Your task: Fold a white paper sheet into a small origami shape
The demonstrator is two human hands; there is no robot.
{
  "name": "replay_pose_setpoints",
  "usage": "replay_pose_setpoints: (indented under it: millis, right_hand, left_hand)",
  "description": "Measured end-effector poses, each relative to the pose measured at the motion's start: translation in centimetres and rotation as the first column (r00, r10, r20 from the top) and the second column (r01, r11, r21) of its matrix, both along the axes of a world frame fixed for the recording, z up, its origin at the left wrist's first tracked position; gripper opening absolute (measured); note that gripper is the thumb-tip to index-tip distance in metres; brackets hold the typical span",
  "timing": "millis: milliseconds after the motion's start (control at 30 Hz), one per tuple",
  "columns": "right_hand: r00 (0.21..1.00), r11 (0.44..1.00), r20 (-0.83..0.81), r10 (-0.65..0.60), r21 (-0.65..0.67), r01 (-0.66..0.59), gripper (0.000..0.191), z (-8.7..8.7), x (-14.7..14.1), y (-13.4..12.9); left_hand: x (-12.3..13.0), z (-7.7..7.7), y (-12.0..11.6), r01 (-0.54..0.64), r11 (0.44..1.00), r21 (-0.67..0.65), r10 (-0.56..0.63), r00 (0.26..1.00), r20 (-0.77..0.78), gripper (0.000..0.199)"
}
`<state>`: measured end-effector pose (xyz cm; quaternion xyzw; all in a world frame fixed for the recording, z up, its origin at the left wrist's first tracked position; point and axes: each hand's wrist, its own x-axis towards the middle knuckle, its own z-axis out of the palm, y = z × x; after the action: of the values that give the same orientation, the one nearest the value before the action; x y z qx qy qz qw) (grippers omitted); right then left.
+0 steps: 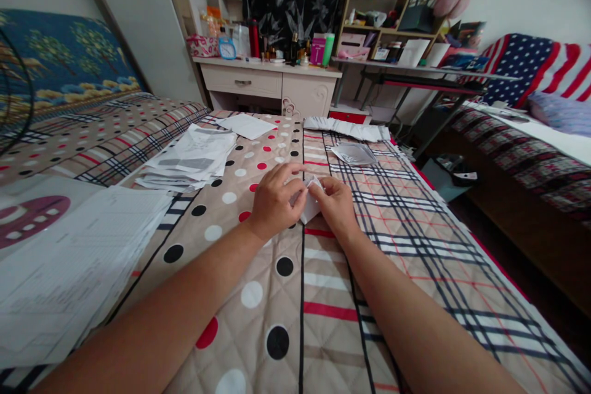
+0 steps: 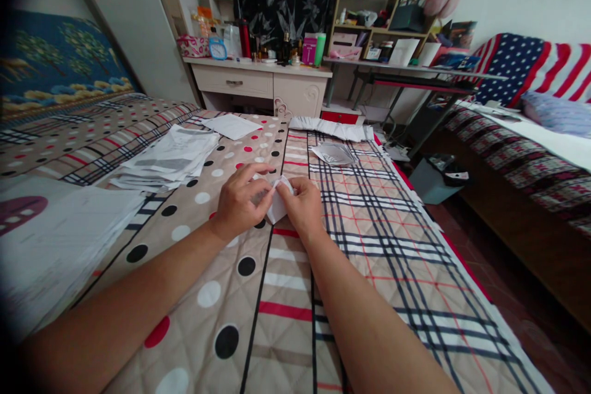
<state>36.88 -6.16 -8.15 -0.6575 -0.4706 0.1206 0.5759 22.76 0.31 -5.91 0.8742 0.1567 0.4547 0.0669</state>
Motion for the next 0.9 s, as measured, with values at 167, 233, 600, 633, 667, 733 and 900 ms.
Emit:
replay_pose_setpoints:
  millis: [167,233,600,633,667,733,900]
  right_hand:
    - [0.985,0.98,-0.082,0.155,0.137,-0.143,0.024,0.0,0.0,0.3]
    - [0.978,0.973,-0.095,0.184,0.16,-0.168,0.023,-0.1,-0.1,0.4]
    - [0.969,0.957,-0.031,0.245,0.17,-0.236,0.031,0.2,-0.5,0.0]
    - [0.966,0.953,-0.023,0.256,0.171,-0.249,0.03,0.3,-0.6,0.0]
    - [0.963,0.948,-0.011,0.269,0.178,-0.263,0.028,0.4,-0.7,-0.1]
    - [0.957,0.939,0.021,0.29,0.19,-0.289,0.025,0.7,-0.9,-0.1]
    - [0.953,0.939,0.088,0.292,0.166,-0.303,0.024,0.8,-1.2,-0.1]
  left_hand:
    - [0.4,-0.4,0.6,0.109,0.954,-0.28,-0.058,0.981,0.185,0.009]
    - [0.6,-0.7,1.0,0.114,0.897,-0.427,0.002,0.965,0.261,0.01]
    - [0.8,-1.0,1.7,0.165,0.78,-0.603,-0.04,0.976,0.215,0.018]
    - [0.8,-1.0,1.7,0.16,0.789,-0.594,-0.041,0.977,0.209,0.017]
    - [0.8,-1.0,1.8,0.157,0.792,-0.591,-0.043,0.978,0.203,0.017]
    - [0.8,-1.0,2.0,0.15,0.786,-0.6,-0.044,0.981,0.188,0.017]
    - [0.5,-0.9,1.9,0.033,0.848,-0.528,0.018,0.996,0.09,0.032]
